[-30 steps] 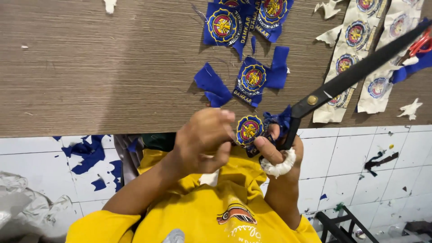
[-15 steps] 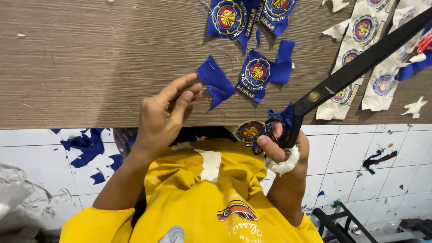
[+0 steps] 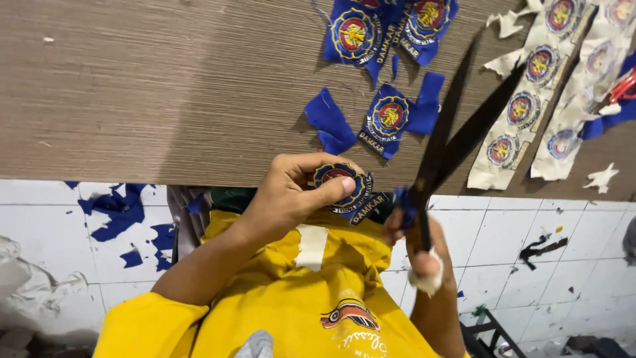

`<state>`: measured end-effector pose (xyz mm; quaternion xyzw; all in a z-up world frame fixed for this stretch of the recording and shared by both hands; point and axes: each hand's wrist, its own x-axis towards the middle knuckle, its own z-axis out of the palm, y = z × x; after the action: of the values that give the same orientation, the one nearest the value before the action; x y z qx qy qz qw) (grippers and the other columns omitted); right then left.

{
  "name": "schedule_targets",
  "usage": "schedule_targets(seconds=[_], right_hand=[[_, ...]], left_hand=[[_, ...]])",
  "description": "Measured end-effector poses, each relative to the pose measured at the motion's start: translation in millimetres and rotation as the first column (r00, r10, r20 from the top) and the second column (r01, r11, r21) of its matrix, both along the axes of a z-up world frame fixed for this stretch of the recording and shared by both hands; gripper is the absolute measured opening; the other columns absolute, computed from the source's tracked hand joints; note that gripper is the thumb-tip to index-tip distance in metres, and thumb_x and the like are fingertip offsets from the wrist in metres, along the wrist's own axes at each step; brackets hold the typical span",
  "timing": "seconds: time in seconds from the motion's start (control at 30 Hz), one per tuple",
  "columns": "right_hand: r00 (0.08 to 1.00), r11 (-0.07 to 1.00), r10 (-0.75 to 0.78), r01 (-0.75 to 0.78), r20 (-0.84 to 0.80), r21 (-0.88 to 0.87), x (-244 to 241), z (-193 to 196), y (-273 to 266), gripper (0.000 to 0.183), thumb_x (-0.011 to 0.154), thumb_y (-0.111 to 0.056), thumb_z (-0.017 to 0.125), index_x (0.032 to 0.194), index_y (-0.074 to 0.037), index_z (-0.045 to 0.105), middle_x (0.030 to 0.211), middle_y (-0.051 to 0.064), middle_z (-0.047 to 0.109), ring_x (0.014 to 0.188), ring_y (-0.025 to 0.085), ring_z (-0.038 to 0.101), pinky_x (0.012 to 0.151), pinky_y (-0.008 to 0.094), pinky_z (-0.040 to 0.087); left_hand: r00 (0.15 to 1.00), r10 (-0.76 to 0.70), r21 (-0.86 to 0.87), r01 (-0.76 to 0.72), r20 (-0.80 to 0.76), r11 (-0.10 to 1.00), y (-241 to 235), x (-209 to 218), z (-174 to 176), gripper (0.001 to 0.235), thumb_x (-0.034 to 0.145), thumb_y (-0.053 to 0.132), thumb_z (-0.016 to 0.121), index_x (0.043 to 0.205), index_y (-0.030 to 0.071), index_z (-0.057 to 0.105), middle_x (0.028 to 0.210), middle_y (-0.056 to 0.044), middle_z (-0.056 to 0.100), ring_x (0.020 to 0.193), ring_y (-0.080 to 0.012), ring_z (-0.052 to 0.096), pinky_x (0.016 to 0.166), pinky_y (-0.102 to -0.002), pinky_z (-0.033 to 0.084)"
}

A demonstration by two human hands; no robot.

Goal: Trimming excess fabric from the edges of embroidered patches using a pair of scissors.

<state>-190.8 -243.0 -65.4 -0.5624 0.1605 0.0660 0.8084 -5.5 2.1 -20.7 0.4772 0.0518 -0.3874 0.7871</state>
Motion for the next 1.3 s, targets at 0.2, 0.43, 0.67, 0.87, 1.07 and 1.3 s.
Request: schedule_targets(seconds=[0.2,0.43,0.67,0.87,1.07,1.3], right_hand=[[0.912,0.904,0.353,-0.39,-0.208,-0.174,11.8,67.1,16.3,0.091,0.078,-0.096,0.064,0.084,-0.005,0.06,0.074,0.001,0.058,0.058,0.009,0.055,0.051,0.022,0.047],[0.9,0.866,0.409,-0.434,-0.151,-0.246,16.4,80.2,21.1,0.09,0.084,-0.1,0.053,0.077,-0.01,0.057,0.061,-0.001,0.056,0.051,0.009,0.052,0.049,0.023,0.042],[0.899,0.876,0.391,-0.43,-0.199,-0.219,5.2,73.7,21.1,0.089,0.077,-0.097,0.06,0.08,-0.008,0.057,0.066,0.0,0.056,0.052,0.009,0.054,0.047,0.022,0.047],[0.904,0.879,0.38,-0.419,-0.197,-0.226,8.9,78.1,31.1,0.089,0.076,-0.097,0.059,0.078,-0.008,0.056,0.064,-0.001,0.056,0.051,0.008,0.054,0.046,0.021,0.046],[0.897,0.844,0.398,-0.44,-0.193,-0.307,14.6,85.5,37.2,0.091,0.081,-0.101,0.052,0.077,-0.01,0.056,0.065,-0.002,0.055,0.053,0.008,0.05,0.048,0.023,0.043],[0.908,0.834,0.371,-0.418,-0.196,-0.359,9.6,80.2,41.8,0.089,0.078,-0.101,0.05,0.074,-0.012,0.054,0.063,-0.003,0.057,0.05,0.007,0.052,0.047,0.021,0.045]], left_hand=[[1.0,0.007,-0.045,-0.007,0.011,0.999,1.5,1.9,3.5,0.017,0.091,0.013,0.075,0.104,0.001,0.076,0.091,-0.002,0.075,0.083,-0.0088,0.069,0.076,-0.024,0.063],[0.993,0.022,0.031,-0.026,0.113,0.999,-1.2,1.8,2.3,0.018,0.092,0.016,0.075,0.104,0.002,0.077,0.093,-0.001,0.076,0.085,-0.0059,0.068,0.077,-0.021,0.06],[0.988,0.058,0.085,-0.071,0.146,0.994,-3.4,-3.1,0.2,0.013,0.089,0.013,0.077,0.1,0.005,0.077,0.086,0.002,0.072,0.078,-0.0034,0.061,0.07,-0.02,0.053],[0.989,0.077,0.116,-0.092,0.126,0.989,-4.3,-3.4,8.1,0.013,0.084,0.014,0.084,0.093,0.006,0.078,0.08,0.005,0.07,0.072,-0.0006,0.055,0.062,-0.018,0.048],[0.993,0.062,0.154,-0.077,0.1,0.985,-5.4,-3.1,10.6,0.014,0.083,0.017,0.086,0.083,0.007,0.075,0.072,0.006,0.063,0.067,-0.0001,0.051,0.057,-0.018,0.045],[0.997,0.057,0.181,-0.067,0.061,0.981,-5.0,-0.2,16.0,0.014,0.081,0.017,0.084,0.078,0.009,0.073,0.067,0.007,0.06,0.063,-0.0003,0.048,0.052,-0.019,0.041]])
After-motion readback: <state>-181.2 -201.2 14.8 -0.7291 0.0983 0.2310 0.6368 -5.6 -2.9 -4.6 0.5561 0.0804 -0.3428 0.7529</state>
